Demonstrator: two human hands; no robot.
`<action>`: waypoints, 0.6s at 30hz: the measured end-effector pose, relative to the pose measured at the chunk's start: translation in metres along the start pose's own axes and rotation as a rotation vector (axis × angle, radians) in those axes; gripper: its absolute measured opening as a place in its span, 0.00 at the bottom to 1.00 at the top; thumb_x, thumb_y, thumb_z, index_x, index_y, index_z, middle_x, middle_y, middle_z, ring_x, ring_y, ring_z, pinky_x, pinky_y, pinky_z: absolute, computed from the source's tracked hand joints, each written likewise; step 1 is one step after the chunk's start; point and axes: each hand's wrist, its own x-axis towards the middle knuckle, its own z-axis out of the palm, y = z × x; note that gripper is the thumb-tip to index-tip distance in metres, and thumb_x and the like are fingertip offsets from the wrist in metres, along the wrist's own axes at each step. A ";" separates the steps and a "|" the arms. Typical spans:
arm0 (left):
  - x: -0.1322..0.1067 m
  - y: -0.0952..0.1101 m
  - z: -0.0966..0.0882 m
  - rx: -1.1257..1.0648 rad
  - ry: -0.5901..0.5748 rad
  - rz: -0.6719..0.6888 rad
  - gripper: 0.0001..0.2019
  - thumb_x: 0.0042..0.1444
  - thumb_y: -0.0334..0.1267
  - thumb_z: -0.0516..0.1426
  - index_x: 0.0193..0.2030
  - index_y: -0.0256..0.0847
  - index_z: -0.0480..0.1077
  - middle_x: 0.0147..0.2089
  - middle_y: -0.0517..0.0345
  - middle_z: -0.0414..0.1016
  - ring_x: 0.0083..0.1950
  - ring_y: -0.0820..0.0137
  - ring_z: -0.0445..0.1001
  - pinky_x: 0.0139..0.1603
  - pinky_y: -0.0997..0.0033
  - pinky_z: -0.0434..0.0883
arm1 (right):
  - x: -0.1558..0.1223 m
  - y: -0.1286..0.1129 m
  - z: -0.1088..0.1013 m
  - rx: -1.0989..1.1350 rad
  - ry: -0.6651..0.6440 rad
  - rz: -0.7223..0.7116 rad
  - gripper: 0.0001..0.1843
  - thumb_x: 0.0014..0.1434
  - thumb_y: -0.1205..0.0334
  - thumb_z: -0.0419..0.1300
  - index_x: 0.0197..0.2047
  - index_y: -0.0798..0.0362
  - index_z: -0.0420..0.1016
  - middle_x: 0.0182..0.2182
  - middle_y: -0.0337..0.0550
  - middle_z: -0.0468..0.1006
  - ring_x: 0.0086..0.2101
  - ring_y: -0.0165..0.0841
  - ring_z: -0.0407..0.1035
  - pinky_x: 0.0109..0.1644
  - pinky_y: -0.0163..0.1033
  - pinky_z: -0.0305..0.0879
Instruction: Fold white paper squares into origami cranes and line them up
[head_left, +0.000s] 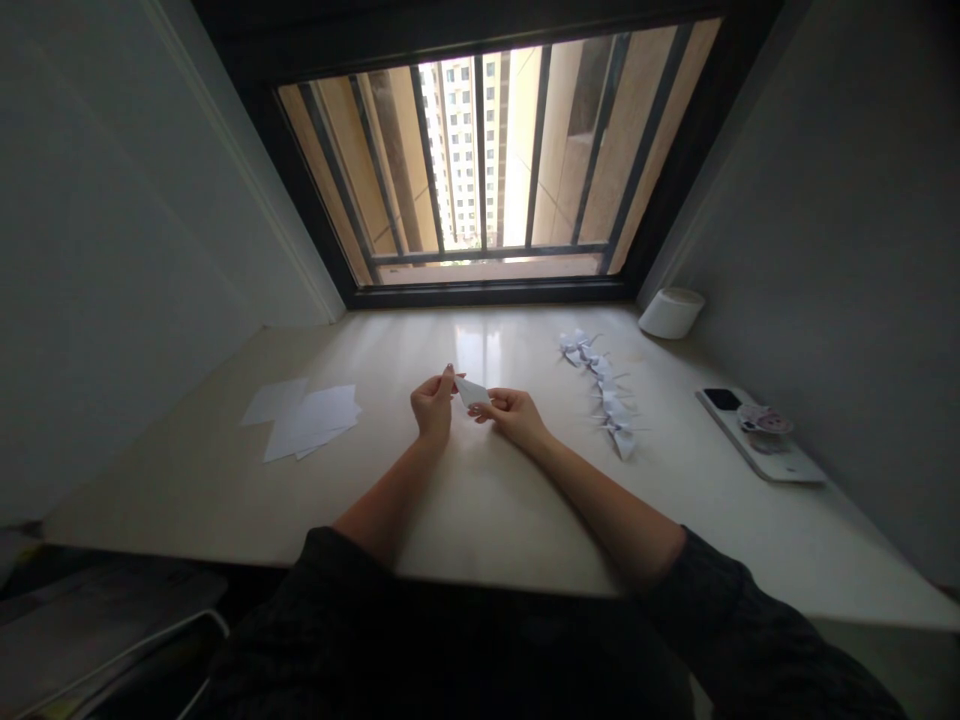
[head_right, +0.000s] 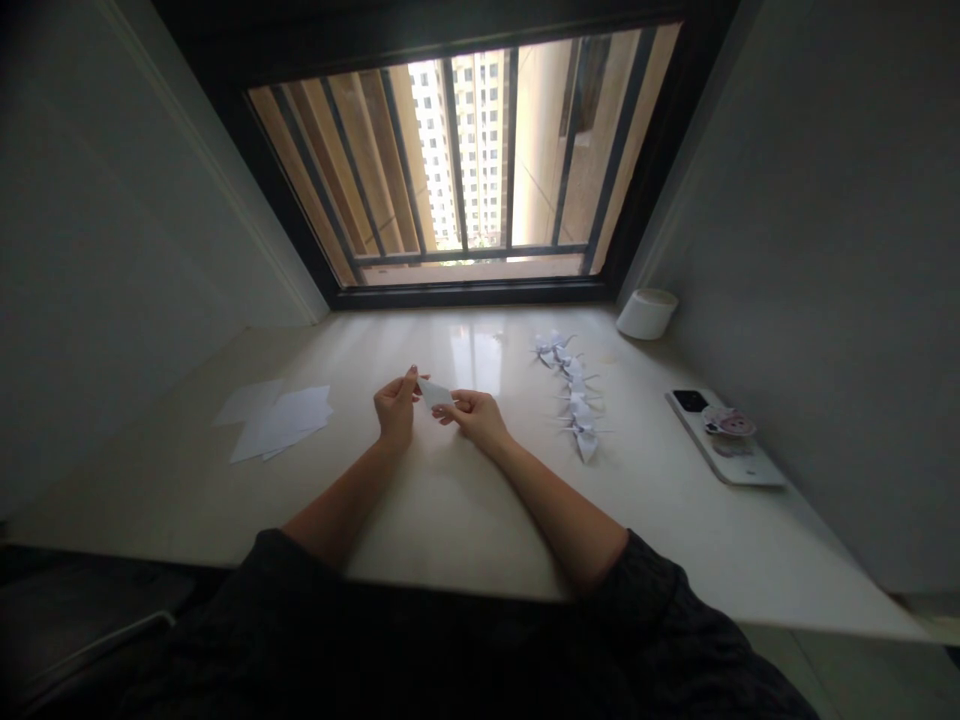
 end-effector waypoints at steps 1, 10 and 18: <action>0.001 0.000 -0.001 0.004 0.016 -0.002 0.20 0.48 0.53 0.57 0.27 0.37 0.77 0.27 0.54 0.76 0.26 0.74 0.67 0.28 0.74 0.62 | 0.000 0.000 0.000 -0.002 -0.002 -0.001 0.23 0.41 0.49 0.67 0.37 0.58 0.77 0.28 0.48 0.80 0.26 0.34 0.74 0.35 0.41 0.71; 0.006 -0.001 -0.001 -0.080 -0.186 -0.177 0.24 0.48 0.56 0.56 0.45 0.40 0.74 0.37 0.51 0.77 0.34 0.71 0.73 0.33 0.73 0.66 | 0.001 -0.005 -0.005 0.098 0.169 -0.035 0.23 0.42 0.49 0.67 0.38 0.57 0.76 0.28 0.47 0.80 0.30 0.37 0.75 0.38 0.43 0.71; 0.000 -0.007 0.002 -0.037 -0.502 -0.207 0.17 0.43 0.49 0.62 0.35 0.38 0.78 0.36 0.50 0.79 0.37 0.67 0.74 0.42 0.66 0.68 | 0.002 -0.006 -0.008 0.118 0.220 -0.027 0.23 0.41 0.47 0.67 0.36 0.55 0.71 0.28 0.46 0.81 0.29 0.38 0.76 0.39 0.43 0.71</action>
